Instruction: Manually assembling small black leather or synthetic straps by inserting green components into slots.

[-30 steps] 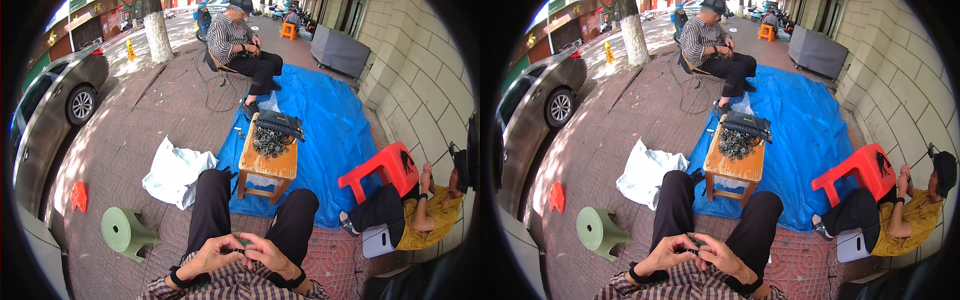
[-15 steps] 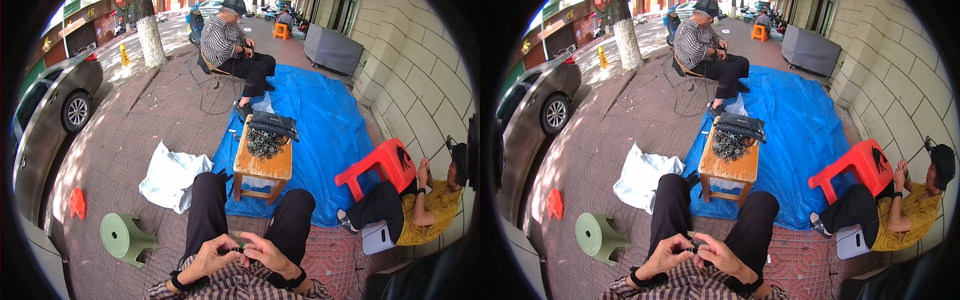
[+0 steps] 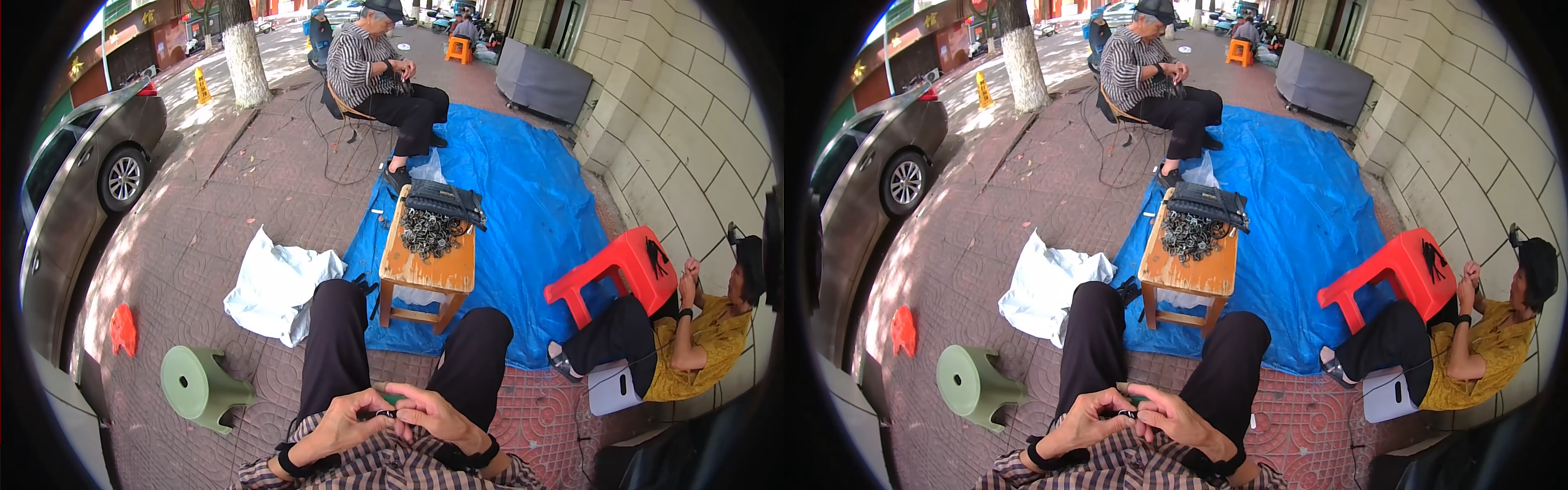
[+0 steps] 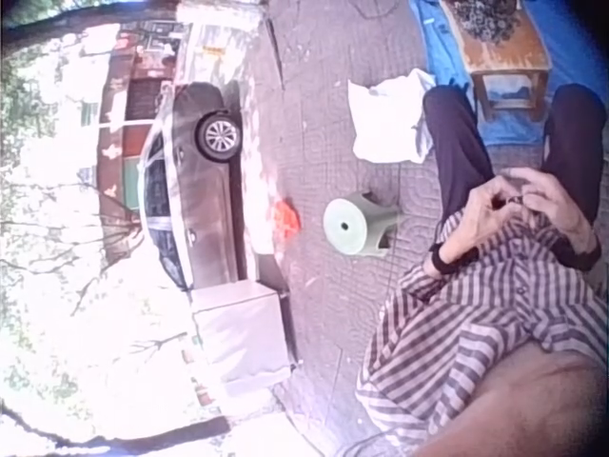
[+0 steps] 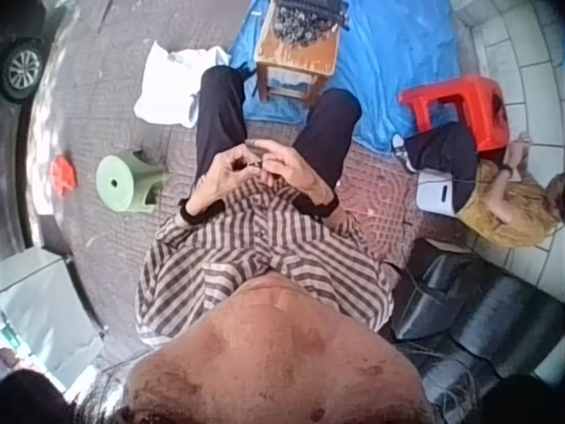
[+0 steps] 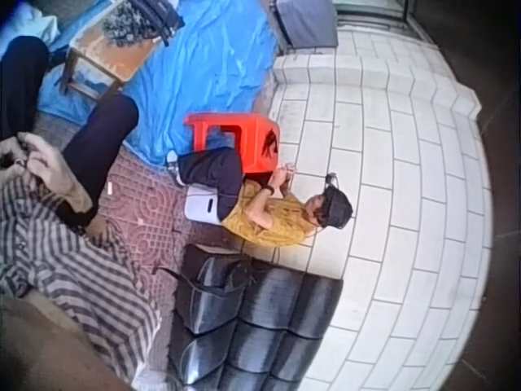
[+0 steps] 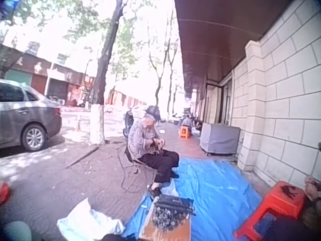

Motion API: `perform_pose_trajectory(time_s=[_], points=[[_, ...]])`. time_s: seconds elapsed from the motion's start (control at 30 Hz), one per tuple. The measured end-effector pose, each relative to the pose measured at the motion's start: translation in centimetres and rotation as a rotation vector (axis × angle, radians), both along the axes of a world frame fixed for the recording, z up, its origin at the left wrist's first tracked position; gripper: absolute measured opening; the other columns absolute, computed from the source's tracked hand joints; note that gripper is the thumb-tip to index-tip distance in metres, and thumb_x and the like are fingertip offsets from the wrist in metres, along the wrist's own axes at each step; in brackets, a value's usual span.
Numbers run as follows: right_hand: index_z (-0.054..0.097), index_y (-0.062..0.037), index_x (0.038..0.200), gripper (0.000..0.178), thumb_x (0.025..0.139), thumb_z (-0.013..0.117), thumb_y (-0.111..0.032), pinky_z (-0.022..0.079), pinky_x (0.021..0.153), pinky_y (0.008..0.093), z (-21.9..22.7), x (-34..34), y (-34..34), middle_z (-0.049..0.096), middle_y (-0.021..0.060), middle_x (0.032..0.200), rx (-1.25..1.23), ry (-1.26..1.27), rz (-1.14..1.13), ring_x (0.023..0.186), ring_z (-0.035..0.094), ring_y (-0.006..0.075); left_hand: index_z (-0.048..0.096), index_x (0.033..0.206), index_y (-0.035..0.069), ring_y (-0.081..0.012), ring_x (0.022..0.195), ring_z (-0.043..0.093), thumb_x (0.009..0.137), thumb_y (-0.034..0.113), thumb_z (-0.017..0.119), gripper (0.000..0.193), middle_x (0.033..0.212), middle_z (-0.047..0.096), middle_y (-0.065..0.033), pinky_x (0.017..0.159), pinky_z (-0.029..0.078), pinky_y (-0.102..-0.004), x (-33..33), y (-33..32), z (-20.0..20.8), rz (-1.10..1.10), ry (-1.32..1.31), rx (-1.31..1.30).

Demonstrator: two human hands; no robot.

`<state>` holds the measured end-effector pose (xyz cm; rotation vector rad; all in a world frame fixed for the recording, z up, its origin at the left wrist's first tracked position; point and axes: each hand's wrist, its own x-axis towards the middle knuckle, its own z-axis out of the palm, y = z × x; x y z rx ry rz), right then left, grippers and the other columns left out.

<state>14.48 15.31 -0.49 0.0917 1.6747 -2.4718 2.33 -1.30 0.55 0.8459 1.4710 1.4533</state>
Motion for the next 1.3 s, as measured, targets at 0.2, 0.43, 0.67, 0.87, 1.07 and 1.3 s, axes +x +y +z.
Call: perform_pose_trajectory(time_s=[0.2,0.43,0.67,0.87,1.07,1.3], points=[[0.033,0.0025,0.135,0.043,0.096,0.046,-0.010,0.046,0.062,0.0228,0.3,-0.4,-0.3,0.059,0.0078,0.076,0.100,0.021,-0.096,0.064,0.056,0.0104,0.055,0.104,-0.002,-0.0066,0.074,0.058,0.092,0.014,0.058,0.020,0.087,0.062,-0.0050,0.065,0.048,-0.0206,-0.6,-0.3,-0.1,0.005,-0.098,-0.044],[0.038,0.0032,0.130,0.042,0.092,0.053,-0.008,0.047,0.062,0.0234,0.2,-0.7,-0.5,0.060,0.0078,0.080,0.321,0.022,-0.276,0.068,0.058,0.0107,0.053,0.094,0.001,-0.0062,0.064,0.058,0.093,0.014,0.056,0.013,0.077,0.063,-0.0043,0.056,0.047,-0.0183,-0.7,-0.4,-0.7,-0.074,-0.170,-0.127],[0.043,0.0043,0.126,0.042,0.089,0.060,-0.007,0.049,0.066,0.0227,-0.6,-0.8,-0.7,0.059,0.0074,0.094,0.200,0.097,-0.483,0.072,0.059,0.0112,0.055,0.093,0.001,-0.0047,0.061,0.054,0.096,0.020,0.051,0.020,0.075,0.063,-0.0042,0.054,0.044,-0.0179,-0.6,0.2,0.2,-0.092,-0.170,-0.156],[0.044,0.0063,0.123,0.040,0.089,0.060,-0.006,0.048,0.069,0.0221,-0.1,-1.2,-0.6,0.059,0.0077,0.094,0.049,0.064,-0.518,0.077,0.058,0.0105,0.060,0.104,-0.004,-0.0050,0.056,0.046,0.100,0.027,0.041,0.036,0.079,0.064,-0.0070,0.052,0.039,-0.0186,-1.2,0.5,0.2,-0.182,-0.322,-0.108],[0.045,0.0057,0.121,0.039,0.088,0.061,-0.007,0.048,0.070,0.0213,0.3,-0.6,-0.6,0.058,0.0069,0.094,-0.020,0.042,-0.471,0.078,0.057,0.0098,0.059,0.110,-0.003,-0.0068,0.062,0.045,0.099,0.025,0.044,0.034,0.084,0.063,-0.0067,0.058,0.038,-0.0178,-1.0,0.5,0.3,-0.265,-0.588,-0.155],[0.048,0.0038,0.119,0.033,0.089,0.060,-0.006,0.049,0.073,0.0216,1.0,-0.5,-1.0,0.059,0.0038,0.092,0.061,0.064,-0.393,0.080,0.057,0.0084,0.060,0.108,0.000,-0.0047,0.067,0.050,0.096,0.023,0.051,0.028,0.082,0.062,-0.0032,0.057,0.038,-0.0167,-1.2,0.1,-0.3,-0.243,-0.503,-0.135]])
